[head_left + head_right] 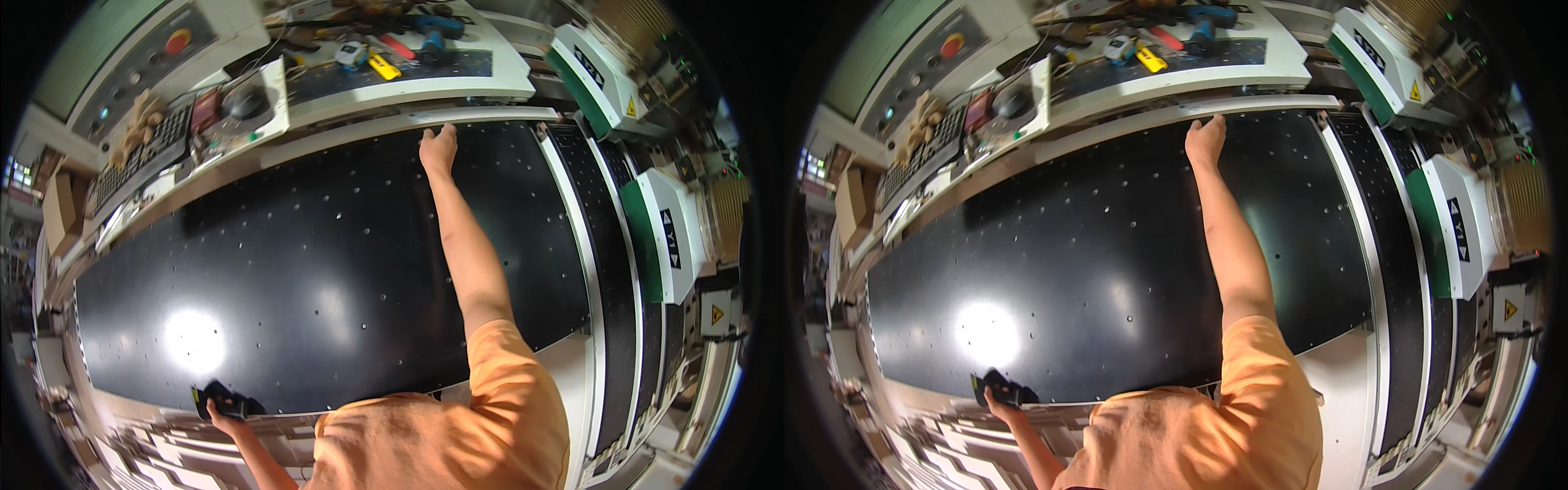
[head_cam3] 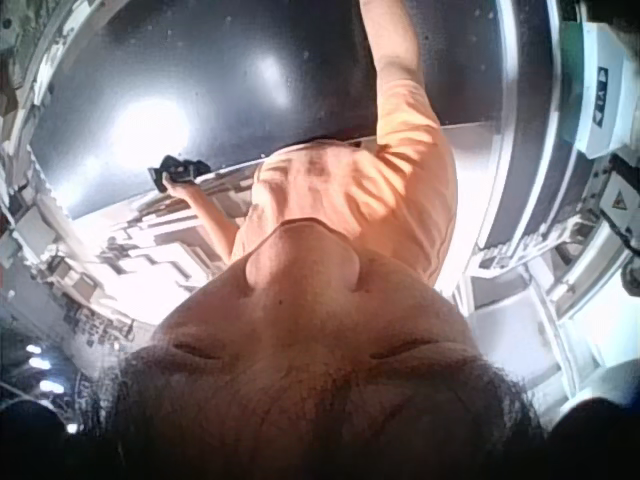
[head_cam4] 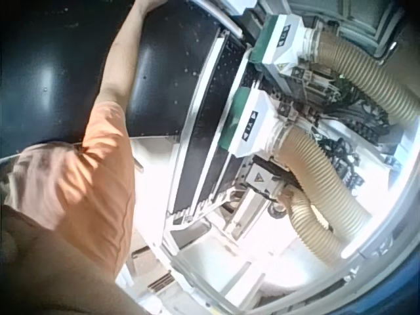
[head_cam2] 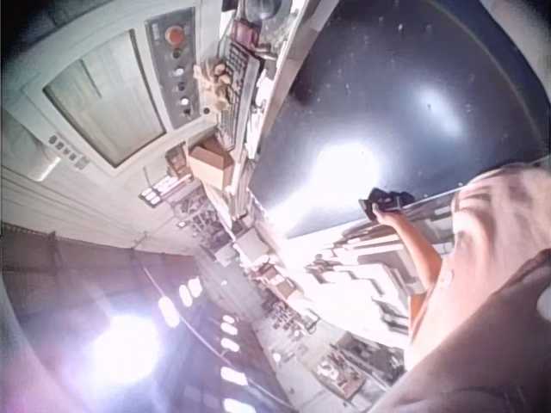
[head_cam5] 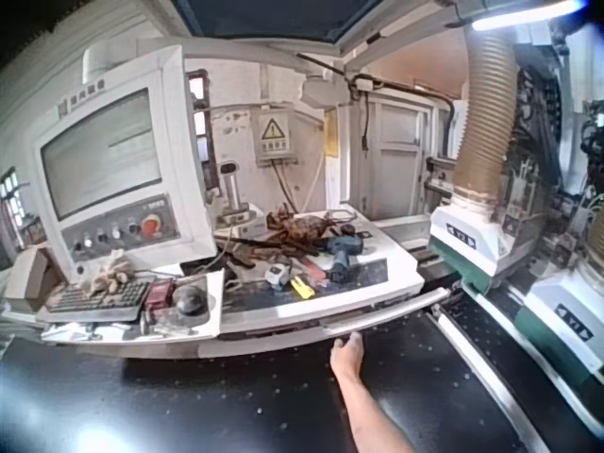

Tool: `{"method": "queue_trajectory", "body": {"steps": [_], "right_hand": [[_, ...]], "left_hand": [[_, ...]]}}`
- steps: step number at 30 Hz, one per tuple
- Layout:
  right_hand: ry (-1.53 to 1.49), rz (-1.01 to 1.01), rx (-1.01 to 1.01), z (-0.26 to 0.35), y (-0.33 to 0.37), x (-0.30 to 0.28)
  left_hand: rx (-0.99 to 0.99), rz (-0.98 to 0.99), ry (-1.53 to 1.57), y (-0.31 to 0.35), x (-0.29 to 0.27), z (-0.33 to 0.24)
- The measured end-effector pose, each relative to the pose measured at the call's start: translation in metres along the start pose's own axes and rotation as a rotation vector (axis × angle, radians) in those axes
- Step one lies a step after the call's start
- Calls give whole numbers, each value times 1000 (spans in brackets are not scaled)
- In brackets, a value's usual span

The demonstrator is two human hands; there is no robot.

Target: The person repeatedly picks up white wooden planks from a stack, scans them with a handheld barcode scanner, and places them on a black worktable. The person continues this process for multiple planks throughout the clip.

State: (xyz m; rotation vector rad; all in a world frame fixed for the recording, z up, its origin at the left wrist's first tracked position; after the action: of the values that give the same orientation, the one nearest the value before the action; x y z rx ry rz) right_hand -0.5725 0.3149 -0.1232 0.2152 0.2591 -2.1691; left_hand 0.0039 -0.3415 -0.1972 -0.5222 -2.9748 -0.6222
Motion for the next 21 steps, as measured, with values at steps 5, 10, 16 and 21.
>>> {"method": "queue_trajectory", "body": {"steps": [5,10,16,21], "right_hand": [[-478,51,2,1,24,30],[-455,118,13,-3,21,35],[-511,223,10,-9,16,31],[-473,306,-6,-13,11,34]], "left_hand": [[51,-89,-84,1,-2,-3],[58,-91,-50,12,4,-5],[89,-62,-74,22,13,-11],[54,-115,-123,26,9,-7]]}}
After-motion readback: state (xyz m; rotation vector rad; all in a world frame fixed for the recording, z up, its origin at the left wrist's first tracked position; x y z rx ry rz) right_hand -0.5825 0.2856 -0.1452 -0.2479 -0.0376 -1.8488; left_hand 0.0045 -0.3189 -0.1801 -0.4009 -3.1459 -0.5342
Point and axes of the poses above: each hand's wrist, its own y-axis away from the middle knuckle, its own x-axis out of the palm, z = x × y, the point moved 6 cm from there along -y, towards the middle knuckle, and after that the axes turned 7 degrees about -y, right-handed, at the moved point
